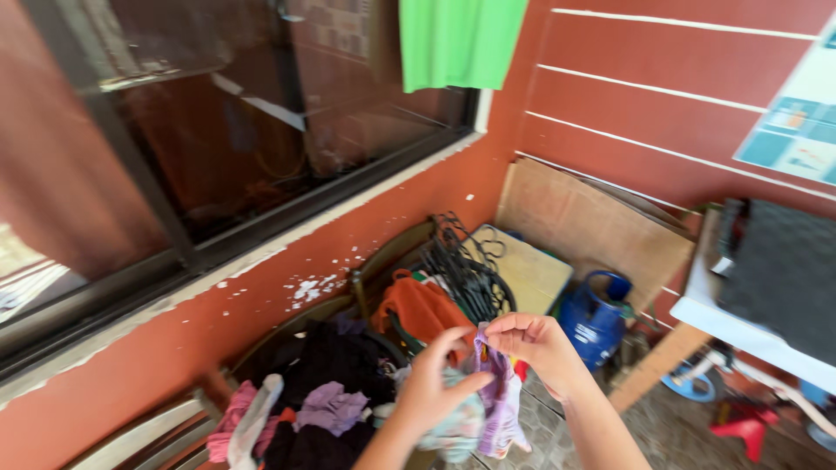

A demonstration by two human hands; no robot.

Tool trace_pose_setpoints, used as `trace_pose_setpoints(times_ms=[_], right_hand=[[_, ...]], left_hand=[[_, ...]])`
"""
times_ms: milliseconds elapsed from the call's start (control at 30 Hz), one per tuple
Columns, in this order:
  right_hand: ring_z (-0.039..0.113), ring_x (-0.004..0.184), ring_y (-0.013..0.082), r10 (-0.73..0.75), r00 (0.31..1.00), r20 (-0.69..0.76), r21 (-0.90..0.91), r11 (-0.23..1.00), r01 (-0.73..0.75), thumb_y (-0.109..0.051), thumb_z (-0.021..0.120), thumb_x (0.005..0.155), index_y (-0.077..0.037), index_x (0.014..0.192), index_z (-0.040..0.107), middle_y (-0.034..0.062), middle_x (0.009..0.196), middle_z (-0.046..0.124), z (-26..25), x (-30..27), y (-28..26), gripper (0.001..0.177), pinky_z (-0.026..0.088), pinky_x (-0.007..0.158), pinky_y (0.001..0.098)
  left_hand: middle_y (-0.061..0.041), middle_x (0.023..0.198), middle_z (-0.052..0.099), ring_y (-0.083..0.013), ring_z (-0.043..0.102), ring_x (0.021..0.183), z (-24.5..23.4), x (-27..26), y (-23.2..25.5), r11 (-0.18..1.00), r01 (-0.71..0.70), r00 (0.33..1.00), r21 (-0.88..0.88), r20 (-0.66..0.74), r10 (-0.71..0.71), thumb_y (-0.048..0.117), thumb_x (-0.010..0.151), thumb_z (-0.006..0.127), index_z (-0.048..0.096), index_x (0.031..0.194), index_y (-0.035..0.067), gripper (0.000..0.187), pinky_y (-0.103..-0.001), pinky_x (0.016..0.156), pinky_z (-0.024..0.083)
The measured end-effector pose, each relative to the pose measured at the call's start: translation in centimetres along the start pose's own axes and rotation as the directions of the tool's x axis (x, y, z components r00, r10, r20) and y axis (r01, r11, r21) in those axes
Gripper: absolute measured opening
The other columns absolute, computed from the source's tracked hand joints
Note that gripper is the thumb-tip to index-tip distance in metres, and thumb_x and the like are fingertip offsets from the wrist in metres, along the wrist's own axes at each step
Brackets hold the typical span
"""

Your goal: The person picks up various garments from a pile on a chair, including shirts and pants, and hangs them on a clothesline using hangers. The person also folds some smaller items and places them back on the chair.

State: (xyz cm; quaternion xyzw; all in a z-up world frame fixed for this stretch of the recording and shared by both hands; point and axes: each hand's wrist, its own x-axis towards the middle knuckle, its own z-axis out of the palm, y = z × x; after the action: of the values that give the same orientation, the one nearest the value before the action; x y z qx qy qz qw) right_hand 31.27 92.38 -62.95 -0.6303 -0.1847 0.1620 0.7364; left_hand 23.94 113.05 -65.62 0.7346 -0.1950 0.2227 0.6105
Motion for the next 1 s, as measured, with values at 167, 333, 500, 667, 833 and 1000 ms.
trace_pose_setpoints(times_ms=[167, 333, 500, 667, 833, 1000], right_hand=[[0.068, 0.105, 0.0154, -0.058, 0.998, -0.014, -0.14, 0.989, 0.055, 0.011, 0.076, 0.073, -0.006, 0.123, 0.064, 0.0069, 0.115, 0.067, -3.3, -5.2, -0.2, 0.054, 0.058, 0.082, 0.0304], [0.064, 0.107, 0.0282, -0.312, 0.886, -0.342, -0.876, 0.447, -0.18, 0.008, 0.08, 0.061, -0.014, 0.12, 0.065, 0.013, 0.12, 0.062, -10.4, -10.3, 7.2, 0.065, 0.056, 0.087, 0.0351], [0.069, 0.096, 0.0263, 0.154, 0.731, -0.665, -0.686, 0.261, -0.679, -0.009, 0.077, 0.078, -0.019, 0.121, 0.072, 0.0141, 0.109, 0.071, -20.5, -18.8, 11.3, 0.044, 0.054, 0.079, 0.0347], [0.07, 0.07, 0.0261, 0.234, 0.604, -0.762, -0.377, 0.599, -0.707, 0.001, 0.065, 0.086, -0.009, 0.109, 0.08, 0.0083, 0.086, 0.081, -29.0, -25.5, 6.9, 0.029, 0.055, 0.059, 0.0362], [0.076, 0.082, 0.0171, 0.242, 0.721, -0.649, -0.151, 0.888, -0.434, 0.0, 0.067, 0.085, -0.003, 0.112, 0.077, 0.0095, 0.097, 0.078, -33.6, -29.6, 4.9, 0.029, 0.064, 0.07, 0.0304], [0.067, 0.087, 0.019, 0.079, 0.748, -0.659, -0.118, 0.971, -0.207, -0.002, 0.068, 0.086, -0.003, 0.125, 0.073, 0.0129, 0.102, 0.069, -35.6, -32.8, 3.3, 0.039, 0.054, 0.073, 0.0305]], left_hand=[[-0.013, 0.084, 0.074, -0.0251, 0.073, 0.076, 7.1, 2.0, -0.1, 0.987, 0.117, 0.992, 0.11, 0.033, -0.121, 0.016, 0.089, 0.073, 0.07, 0.107, 0.006, 0.021, -0.035, 0.068, 0.055], [-0.014, 0.07, 0.07, -0.0291, 0.071, 0.062, 12.6, 2.9, 0.5, 0.982, 0.172, 0.985, 0.076, -0.044, -0.169, 0.01, 0.086, 0.065, 0.067, 0.1, 0.008, 0.015, -0.041, 0.057, 0.053], [-0.02, 0.081, 0.07, -0.0427, 0.069, 0.075, 14.3, 4.8, -3.0, 0.945, 0.113, 0.992, 0.306, -0.095, -0.088, 0.013, 0.089, 0.059, 0.073, 0.109, 0.014, 0.025, -0.051, 0.062, 0.053], [-0.013, 0.104, 0.073, -0.0355, 0.068, 0.099, 21.3, 1.6, -9.0, 0.809, 0.148, 0.97, 0.569, 0.076, -0.231, 0.017, 0.089, 0.063, 0.079, 0.092, 0.016, 0.017, -0.044, 0.084, 0.054], [-0.005, 0.106, 0.074, -0.021, 0.068, 0.097, 30.5, -0.1, -8.8, 0.973, 0.206, 0.822, -0.107, 0.557, -0.113, 0.0, 0.074, 0.049, 0.075, 0.108, 0.008, 0.043, -0.03, 0.086, 0.052], [-0.001, 0.086, 0.071, -0.0112, 0.064, 0.083, 34.7, -1.3, -7.5, 0.881, 0.468, 0.631, -0.066, 0.723, -0.28, 0.005, 0.079, 0.058, 0.075, 0.102, 0.001, 0.029, -0.027, 0.074, 0.049]])
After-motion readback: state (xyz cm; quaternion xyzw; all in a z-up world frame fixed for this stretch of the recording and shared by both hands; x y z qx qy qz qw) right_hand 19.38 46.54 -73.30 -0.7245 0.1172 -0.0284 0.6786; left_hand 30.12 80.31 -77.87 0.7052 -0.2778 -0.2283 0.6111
